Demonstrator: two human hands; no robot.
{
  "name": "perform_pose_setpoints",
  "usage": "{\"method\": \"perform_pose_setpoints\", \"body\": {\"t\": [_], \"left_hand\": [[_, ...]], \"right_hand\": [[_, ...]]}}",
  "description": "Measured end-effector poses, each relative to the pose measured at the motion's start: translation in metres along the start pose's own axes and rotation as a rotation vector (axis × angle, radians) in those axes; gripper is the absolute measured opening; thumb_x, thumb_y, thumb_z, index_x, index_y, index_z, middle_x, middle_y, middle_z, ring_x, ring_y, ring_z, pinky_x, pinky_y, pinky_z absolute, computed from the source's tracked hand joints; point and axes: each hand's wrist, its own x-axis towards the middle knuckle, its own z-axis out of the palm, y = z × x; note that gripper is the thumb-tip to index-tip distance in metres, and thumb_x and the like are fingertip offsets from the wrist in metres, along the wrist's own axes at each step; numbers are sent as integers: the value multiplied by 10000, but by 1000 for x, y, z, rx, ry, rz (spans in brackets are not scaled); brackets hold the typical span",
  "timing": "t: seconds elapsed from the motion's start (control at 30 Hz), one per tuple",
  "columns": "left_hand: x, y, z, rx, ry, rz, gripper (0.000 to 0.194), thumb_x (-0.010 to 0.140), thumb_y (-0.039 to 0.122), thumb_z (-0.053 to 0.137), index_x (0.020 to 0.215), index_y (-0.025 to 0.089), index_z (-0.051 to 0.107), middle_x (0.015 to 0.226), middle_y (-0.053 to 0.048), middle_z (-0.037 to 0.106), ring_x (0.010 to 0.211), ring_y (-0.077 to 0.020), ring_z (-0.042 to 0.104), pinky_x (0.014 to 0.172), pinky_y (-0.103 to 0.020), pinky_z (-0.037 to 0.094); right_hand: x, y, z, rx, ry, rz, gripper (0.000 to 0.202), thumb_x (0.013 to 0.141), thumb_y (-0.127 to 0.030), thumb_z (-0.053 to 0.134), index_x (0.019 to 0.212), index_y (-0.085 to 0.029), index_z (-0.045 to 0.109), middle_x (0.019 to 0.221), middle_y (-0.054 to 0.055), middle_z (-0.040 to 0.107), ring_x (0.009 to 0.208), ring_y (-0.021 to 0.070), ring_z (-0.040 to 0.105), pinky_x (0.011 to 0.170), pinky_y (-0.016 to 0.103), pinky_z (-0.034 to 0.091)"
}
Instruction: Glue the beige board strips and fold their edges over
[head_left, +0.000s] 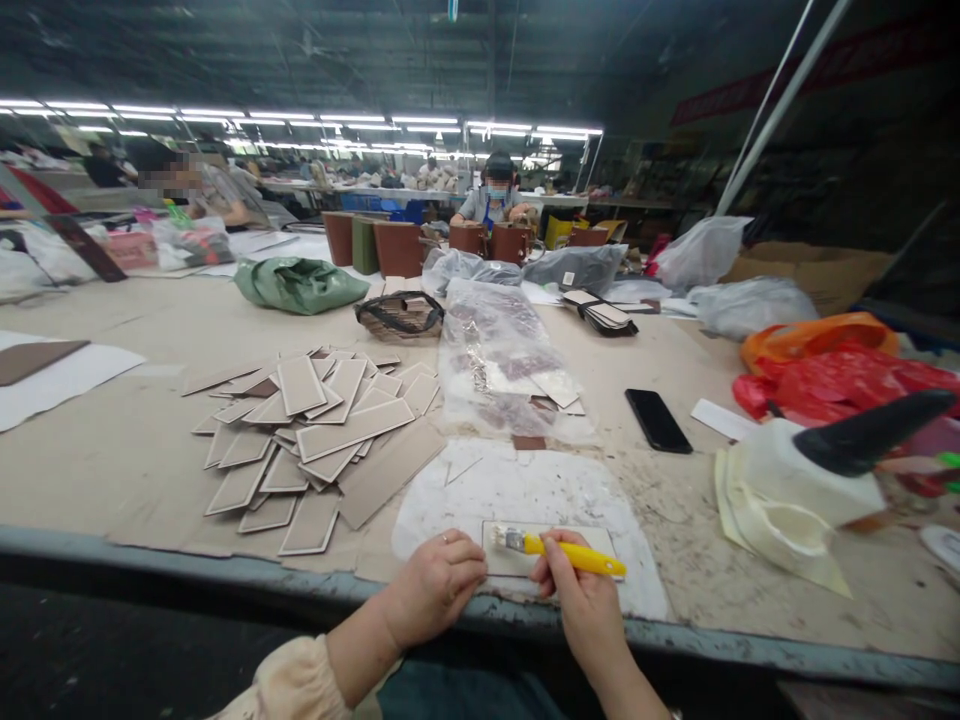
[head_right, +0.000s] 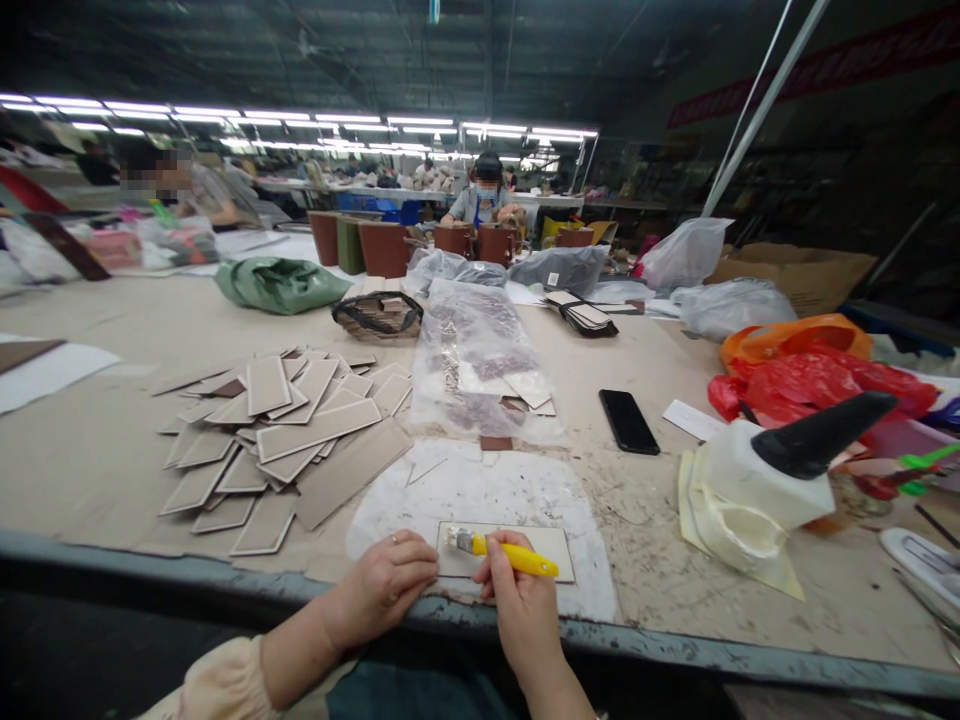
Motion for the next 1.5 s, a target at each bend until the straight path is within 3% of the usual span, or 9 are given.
{"method": "perform_pose_setpoints", "body": {"t": [0.43, 0.67, 0.9, 1.17, 1.3, 1.4, 1.5], "left_hand": [[1, -1, 3, 18, 39, 19, 155, 895, 110, 493, 869, 167, 635, 904, -50, 650, 858, -172, 544, 780, -310, 481], [0, -2, 6, -6, 53, 25, 142, 894, 105, 501, 865, 169, 624, 914, -50, 646, 871, -172, 536, 793, -312, 476], [0, -3, 5, -18, 43, 15, 142, 896, 102, 499, 886, 174, 621, 920, -52, 643, 878, -175, 539, 794, -313, 478], [0, -1, 5, -18, 56, 27, 155, 900, 106, 497, 879, 175, 635, 904, -57, 646, 870, -175, 547, 795, -317, 480], [0, -1, 5, -10, 53, 28, 158, 894, 100, 497, 868, 172, 635, 895, -53, 650, 861, -174, 546, 794, -322, 476], [1, -1, 4, -4, 44, 31, 157, 891, 103, 497, 862, 170, 636, 892, -53, 653, 854, -173, 545, 788, -318, 475], [2, 0, 2, 14, 43, 36, 165, 889, 106, 491, 868, 169, 642, 892, -58, 654, 851, -174, 545, 779, -315, 477]], "right_hand": [[4, 6, -9, -136, -44, -38, 342, 865, -540, 489, 865, -207, 565, 557, -18, 588, 463, 148, 531, 484, 262, 428], [6, 8, -35, -299, 46, -91, 336, 881, -527, 448, 880, -212, 566, 523, -36, 564, 429, 146, 506, 463, 264, 399], [13, 8, -70, -547, 154, -182, 355, 894, -510, 421, 863, -200, 592, 523, -25, 581, 477, 167, 569, 525, 275, 417], [19, 10, -102, -764, 308, -177, 445, 871, -584, 380, 881, -193, 594, 505, -2, 606, 535, 213, 630, 552, 296, 419], [11, -5, -83, -561, 331, -141, 383, 862, -561, 446, 828, -202, 574, 496, -26, 564, 478, 171, 564, 536, 278, 423], [5, -14, -53, -250, 242, -86, 348, 859, -540, 487, 821, -200, 550, 520, -34, 561, 444, 136, 511, 491, 250, 434], [1, -15, -25, -93, 146, -45, 324, 858, -516, 515, 835, -195, 550, 553, -30, 584, 463, 126, 520, 494, 236, 456]]}}
